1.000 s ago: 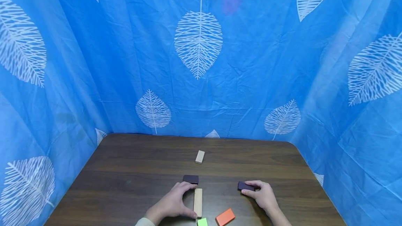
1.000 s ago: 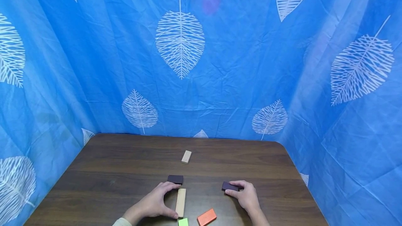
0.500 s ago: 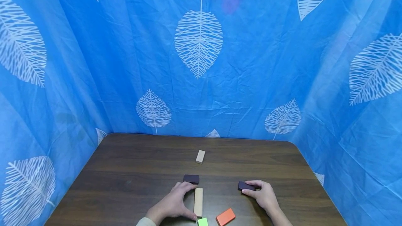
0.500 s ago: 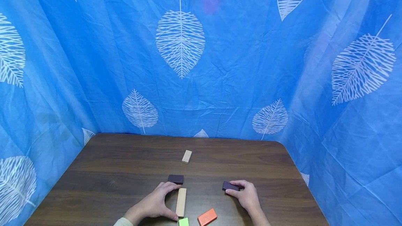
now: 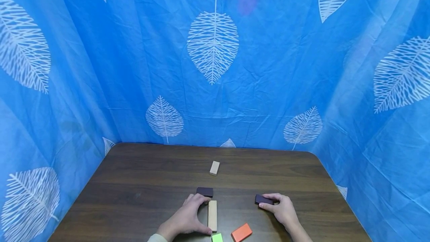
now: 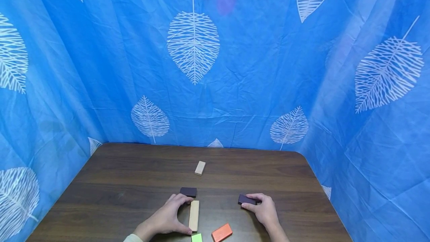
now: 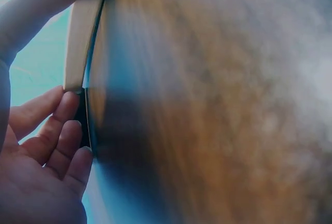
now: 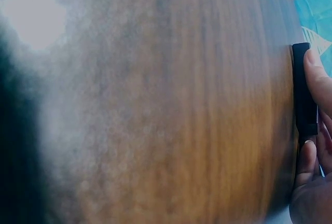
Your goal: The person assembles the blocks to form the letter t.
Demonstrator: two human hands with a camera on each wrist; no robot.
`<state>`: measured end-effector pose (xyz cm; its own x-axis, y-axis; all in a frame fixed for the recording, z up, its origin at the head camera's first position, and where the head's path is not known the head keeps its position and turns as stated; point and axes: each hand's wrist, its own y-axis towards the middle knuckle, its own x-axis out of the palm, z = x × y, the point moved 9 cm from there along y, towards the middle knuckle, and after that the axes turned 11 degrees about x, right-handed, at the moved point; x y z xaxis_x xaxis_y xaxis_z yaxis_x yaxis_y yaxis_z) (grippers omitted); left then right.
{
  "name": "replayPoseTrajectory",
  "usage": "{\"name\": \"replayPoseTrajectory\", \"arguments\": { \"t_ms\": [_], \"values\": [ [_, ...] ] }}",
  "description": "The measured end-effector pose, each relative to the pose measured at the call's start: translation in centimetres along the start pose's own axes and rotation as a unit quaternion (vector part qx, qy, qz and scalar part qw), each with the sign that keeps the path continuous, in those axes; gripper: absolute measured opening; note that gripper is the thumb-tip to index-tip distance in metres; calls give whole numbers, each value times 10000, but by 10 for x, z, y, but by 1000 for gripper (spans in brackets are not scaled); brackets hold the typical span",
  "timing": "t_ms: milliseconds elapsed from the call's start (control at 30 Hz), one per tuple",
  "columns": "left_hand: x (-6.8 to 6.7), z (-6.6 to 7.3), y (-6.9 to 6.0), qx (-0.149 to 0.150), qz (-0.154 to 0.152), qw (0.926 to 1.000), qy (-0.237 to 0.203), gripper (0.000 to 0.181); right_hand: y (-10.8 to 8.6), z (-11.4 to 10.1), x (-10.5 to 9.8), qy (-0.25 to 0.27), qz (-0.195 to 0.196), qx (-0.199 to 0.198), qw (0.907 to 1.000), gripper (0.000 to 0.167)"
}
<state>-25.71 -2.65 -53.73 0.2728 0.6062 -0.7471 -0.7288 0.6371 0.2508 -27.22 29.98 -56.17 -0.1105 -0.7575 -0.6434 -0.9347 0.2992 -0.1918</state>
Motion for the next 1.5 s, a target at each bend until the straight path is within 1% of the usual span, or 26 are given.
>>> {"name": "replayPoseTrajectory", "arguments": {
  "t_ms": [233,567,700,933,1133,1367,1500],
  "values": [
    [-3,0,2,-3,180,9997,139,87,0,1,0,2,-4,5,10000,43],
    [-5,-2,3,-156,311,9993,-151,84,1,0,0,32,7,-49,10000,43],
    [-5,-1,5,-145,295,9993,-189,84,2,1,0,42,28,-19,10000,43],
    [-4,-1,7,-52,252,9997,38,87,2,0,0,4,37,-30,10000,43],
    [-4,0,6,-32,221,9997,62,88,0,1,1,-46,86,-45,9999,41],
    [-4,-1,3,30,226,9995,207,79,1,1,1,-117,76,-53,9999,41],
    [-4,-4,5,-75,238,9995,213,84,2,1,-1,-120,62,-30,9999,42]
  ]
}}
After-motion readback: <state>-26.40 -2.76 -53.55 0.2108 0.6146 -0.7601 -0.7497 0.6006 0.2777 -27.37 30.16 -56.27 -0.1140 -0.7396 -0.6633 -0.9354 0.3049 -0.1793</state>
